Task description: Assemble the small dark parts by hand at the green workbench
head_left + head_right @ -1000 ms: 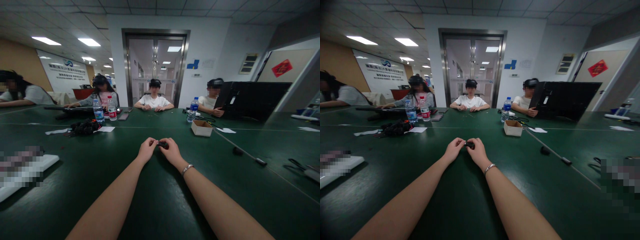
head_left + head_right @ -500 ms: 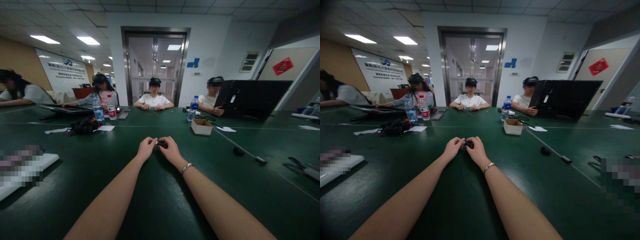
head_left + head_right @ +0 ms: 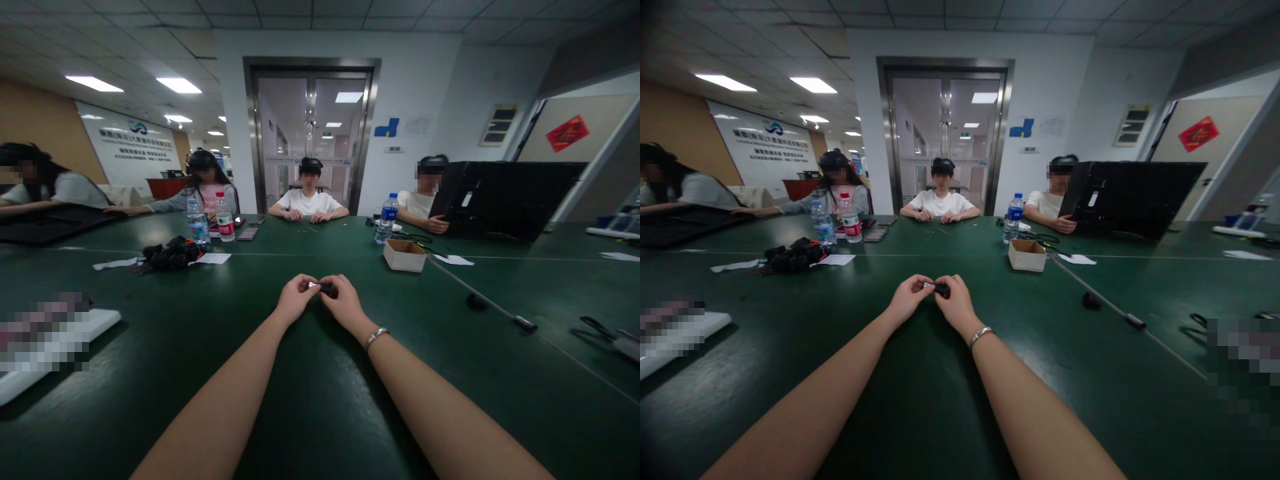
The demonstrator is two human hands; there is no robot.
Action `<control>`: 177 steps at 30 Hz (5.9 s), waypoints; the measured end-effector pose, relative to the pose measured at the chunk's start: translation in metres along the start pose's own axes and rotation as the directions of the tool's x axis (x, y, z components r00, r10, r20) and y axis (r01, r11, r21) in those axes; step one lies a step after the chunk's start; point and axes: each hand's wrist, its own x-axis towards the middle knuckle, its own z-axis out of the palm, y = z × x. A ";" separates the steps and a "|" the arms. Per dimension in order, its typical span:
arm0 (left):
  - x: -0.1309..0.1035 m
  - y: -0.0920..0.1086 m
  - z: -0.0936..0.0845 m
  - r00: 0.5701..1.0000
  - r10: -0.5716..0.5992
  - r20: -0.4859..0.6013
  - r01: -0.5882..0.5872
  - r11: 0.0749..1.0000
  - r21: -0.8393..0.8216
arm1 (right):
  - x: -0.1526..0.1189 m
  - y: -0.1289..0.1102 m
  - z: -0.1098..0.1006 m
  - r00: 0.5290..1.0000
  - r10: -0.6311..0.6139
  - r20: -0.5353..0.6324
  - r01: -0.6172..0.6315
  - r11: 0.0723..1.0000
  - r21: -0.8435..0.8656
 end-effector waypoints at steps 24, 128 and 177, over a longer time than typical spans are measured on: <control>0.001 0.006 -0.005 0.996 -0.026 0.083 0.040 0.986 -0.163 | 0.002 0.003 0.002 0.983 0.172 0.062 -0.182 0.956 0.230; 0.000 0.010 0.002 0.987 -0.114 0.109 0.120 0.991 -0.054 | 0.002 0.001 -0.002 0.978 0.192 0.083 -0.207 0.950 0.236; -0.008 0.002 0.004 0.996 -0.050 0.072 0.010 0.880 0.475 | 0.005 0.013 0.009 0.993 0.115 0.040 -0.108 0.985 -0.134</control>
